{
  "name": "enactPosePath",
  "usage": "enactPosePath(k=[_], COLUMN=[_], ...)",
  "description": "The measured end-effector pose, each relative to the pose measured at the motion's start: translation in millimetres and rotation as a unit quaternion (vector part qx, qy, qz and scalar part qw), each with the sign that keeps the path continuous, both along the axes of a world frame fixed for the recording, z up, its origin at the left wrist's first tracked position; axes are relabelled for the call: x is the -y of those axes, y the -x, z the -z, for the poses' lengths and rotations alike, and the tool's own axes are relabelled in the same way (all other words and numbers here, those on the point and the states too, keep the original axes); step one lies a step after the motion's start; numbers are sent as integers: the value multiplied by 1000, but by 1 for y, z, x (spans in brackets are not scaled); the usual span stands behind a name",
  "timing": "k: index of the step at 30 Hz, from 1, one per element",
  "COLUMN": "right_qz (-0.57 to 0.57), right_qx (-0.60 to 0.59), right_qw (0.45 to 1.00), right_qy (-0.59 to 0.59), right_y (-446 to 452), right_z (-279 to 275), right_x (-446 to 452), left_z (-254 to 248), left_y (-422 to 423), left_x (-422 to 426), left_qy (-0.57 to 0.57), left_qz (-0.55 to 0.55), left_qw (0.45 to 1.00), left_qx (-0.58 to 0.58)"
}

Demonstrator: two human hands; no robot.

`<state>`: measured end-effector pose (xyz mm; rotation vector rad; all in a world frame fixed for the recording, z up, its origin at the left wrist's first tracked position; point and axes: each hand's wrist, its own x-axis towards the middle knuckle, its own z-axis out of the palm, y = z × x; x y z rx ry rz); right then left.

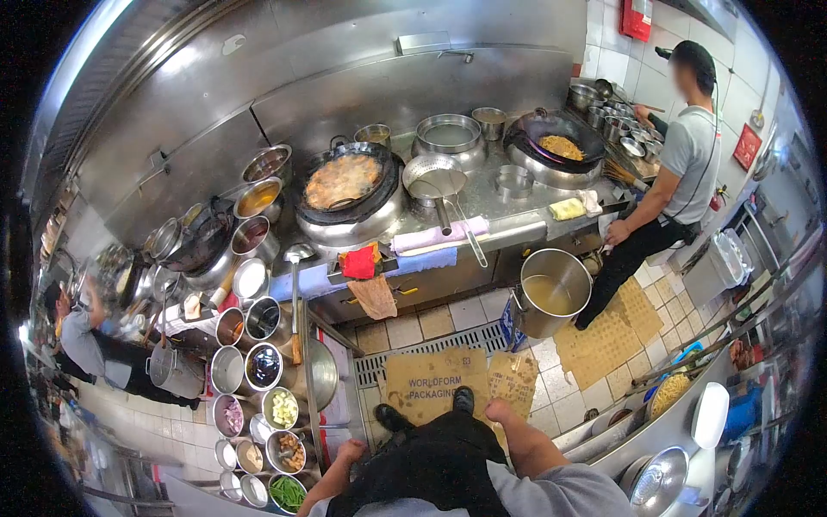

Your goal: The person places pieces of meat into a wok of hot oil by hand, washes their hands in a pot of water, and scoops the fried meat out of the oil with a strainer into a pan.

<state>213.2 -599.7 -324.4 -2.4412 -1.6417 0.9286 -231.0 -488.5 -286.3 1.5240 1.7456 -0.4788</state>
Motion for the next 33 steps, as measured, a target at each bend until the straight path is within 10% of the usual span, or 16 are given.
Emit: enactPosePath(k=[33], right_qz=[47], right_qx=[-107], right_qw=[992], right_qy=[41], right_y=[-11], right_z=[-12], right_x=[0], left_z=[72], left_y=[27], left_x=[-11], left_qy=[-8], left_qz=[191], left_qw=[981], left_qx=[-19])
